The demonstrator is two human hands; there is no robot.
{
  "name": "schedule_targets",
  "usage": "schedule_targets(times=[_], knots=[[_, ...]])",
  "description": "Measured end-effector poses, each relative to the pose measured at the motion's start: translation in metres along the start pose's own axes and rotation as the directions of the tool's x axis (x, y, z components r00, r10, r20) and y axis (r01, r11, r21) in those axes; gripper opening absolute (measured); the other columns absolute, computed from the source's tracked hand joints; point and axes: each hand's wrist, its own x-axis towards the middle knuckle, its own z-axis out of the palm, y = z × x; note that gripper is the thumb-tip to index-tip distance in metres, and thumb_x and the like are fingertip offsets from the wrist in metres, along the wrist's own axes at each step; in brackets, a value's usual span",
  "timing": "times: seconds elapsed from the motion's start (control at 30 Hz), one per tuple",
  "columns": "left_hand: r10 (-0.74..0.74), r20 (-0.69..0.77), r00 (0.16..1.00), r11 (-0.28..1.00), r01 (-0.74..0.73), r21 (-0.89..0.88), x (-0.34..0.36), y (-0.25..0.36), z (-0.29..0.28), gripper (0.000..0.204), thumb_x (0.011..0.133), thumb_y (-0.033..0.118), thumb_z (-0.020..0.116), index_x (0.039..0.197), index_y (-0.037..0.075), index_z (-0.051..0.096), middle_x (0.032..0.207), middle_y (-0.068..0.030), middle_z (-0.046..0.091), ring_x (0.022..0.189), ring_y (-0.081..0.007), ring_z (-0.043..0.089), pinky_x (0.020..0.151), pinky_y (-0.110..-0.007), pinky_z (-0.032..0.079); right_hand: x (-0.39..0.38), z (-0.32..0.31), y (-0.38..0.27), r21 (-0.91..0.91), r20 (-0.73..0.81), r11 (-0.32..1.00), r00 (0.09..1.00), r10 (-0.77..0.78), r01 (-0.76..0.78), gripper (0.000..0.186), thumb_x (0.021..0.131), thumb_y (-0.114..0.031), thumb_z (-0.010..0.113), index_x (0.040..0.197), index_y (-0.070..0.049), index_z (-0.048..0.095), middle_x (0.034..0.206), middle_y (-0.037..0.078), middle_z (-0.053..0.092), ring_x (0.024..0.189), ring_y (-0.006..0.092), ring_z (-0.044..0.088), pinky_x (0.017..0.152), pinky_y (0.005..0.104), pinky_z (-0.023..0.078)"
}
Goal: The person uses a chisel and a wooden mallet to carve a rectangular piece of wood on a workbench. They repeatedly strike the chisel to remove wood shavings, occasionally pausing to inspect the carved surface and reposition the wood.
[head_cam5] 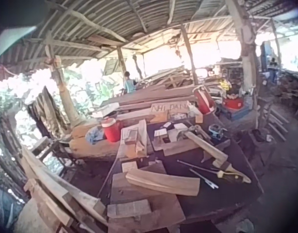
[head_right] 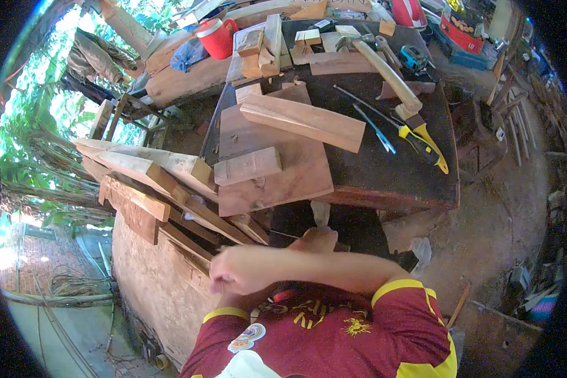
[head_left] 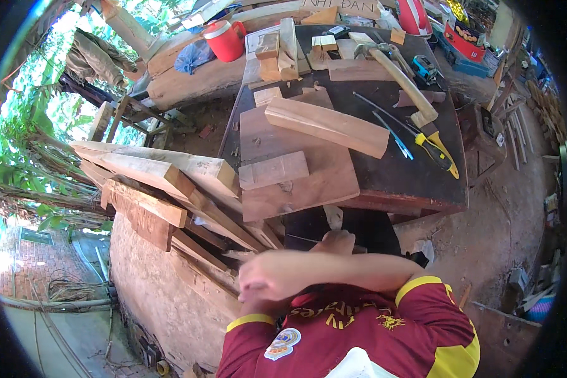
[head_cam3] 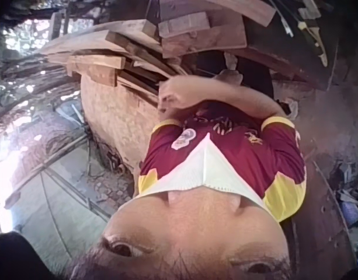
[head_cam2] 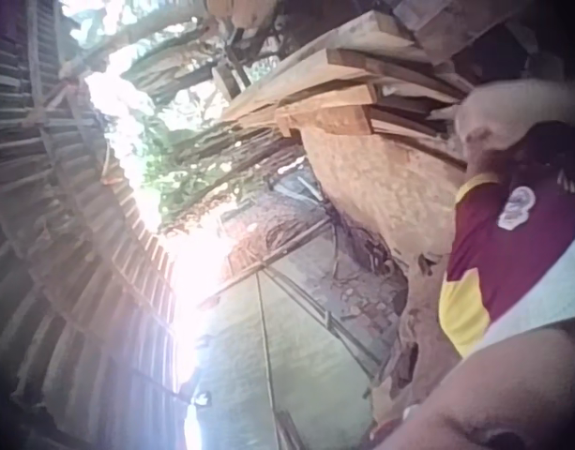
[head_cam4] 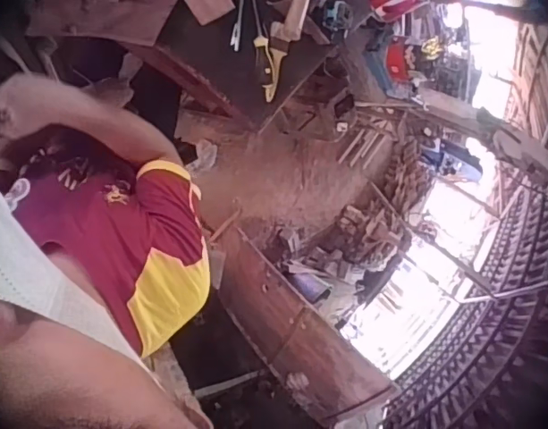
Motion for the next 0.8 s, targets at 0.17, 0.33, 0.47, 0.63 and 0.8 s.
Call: schedule_targets(times=[0.17,0.33,0.47,0.63,0.8], knots=[[-0.012,0.260,0.965,0.998,-0.004,0.062,0.019,-0.004,0.000,0.044,0.065,0.021,0.065,0.102,-0.002,0.063,0.107,-0.0218,0.064,0.103,-0.0331,0.062,0.086,-0.041,0.052,0.010,0.075,0.032,0.269,0.202,0.951,0.975,0.098,-0.151,0.043,0.094,-0.036,0.050,0.078,0.003,0.061,0.077,0.022,0.061,0.069,0.0365,0.059,0.064,0.0423,0.046],[-0.064,0.252,0.966,0.998,0.059,0.025,0.012,-0.008,-0.006,0.043,0.066,0.019,0.064,0.104,-0.002,0.063,0.109,-0.0210,0.064,0.104,-0.0332,0.062,0.086,-0.041,0.052,0.027,0.085,0.038,0.109,0.387,0.968,0.907,0.169,-0.227,0.048,0.093,-0.039,0.050,0.076,0.004,0.060,0.074,0.023,0.061,0.065,0.0366,0.057,0.061,0.0432,0.045],[-0.079,0.269,0.960,0.997,0.082,0.001,0.012,-0.011,-0.002,0.044,0.067,0.020,0.064,0.105,-0.002,0.062,0.112,-0.0210,0.062,0.106,-0.0329,0.061,0.087,-0.041,0.051,0.028,0.078,0.031,0.051,0.263,0.993,0.961,0.088,-0.105,0.045,0.090,-0.037,0.053,0.074,0.004,0.060,0.071,0.022,0.060,0.064,0.0367,0.057,0.060,0.0438,0.045],[-0.035,0.260,0.965,0.999,0.034,0.010,0.015,-0.007,-0.007,0.047,0.067,0.020,0.065,0.108,-0.002,0.061,0.113,-0.0207,0.062,0.107,-0.0323,0.061,0.089,-0.041,0.051,0.024,0.099,0.057,0.331,0.199,0.943,0.975,-0.101,0.031,0.039,0.089,-0.032,0.055,0.073,0.004,0.059,0.071,0.022,0.058,0.066,0.0372,0.058,0.062,0.0443,0.045],[-0.069,0.243,0.968,0.997,0.072,-0.004,0.010,-0.011,-0.002,0.048,0.067,0.021,0.066,0.109,-0.002,0.061,0.114,-0.0207,0.062,0.107,-0.0320,0.061,0.089,-0.041,0.051,0.023,0.086,0.045,0.163,0.273,0.986,0.962,-0.027,-0.019,0.035,0.091,-0.027,0.054,0.075,0.004,0.058,0.074,0.022,0.058,0.070,0.0374,0.057,0.064,0.0439,0.045]])
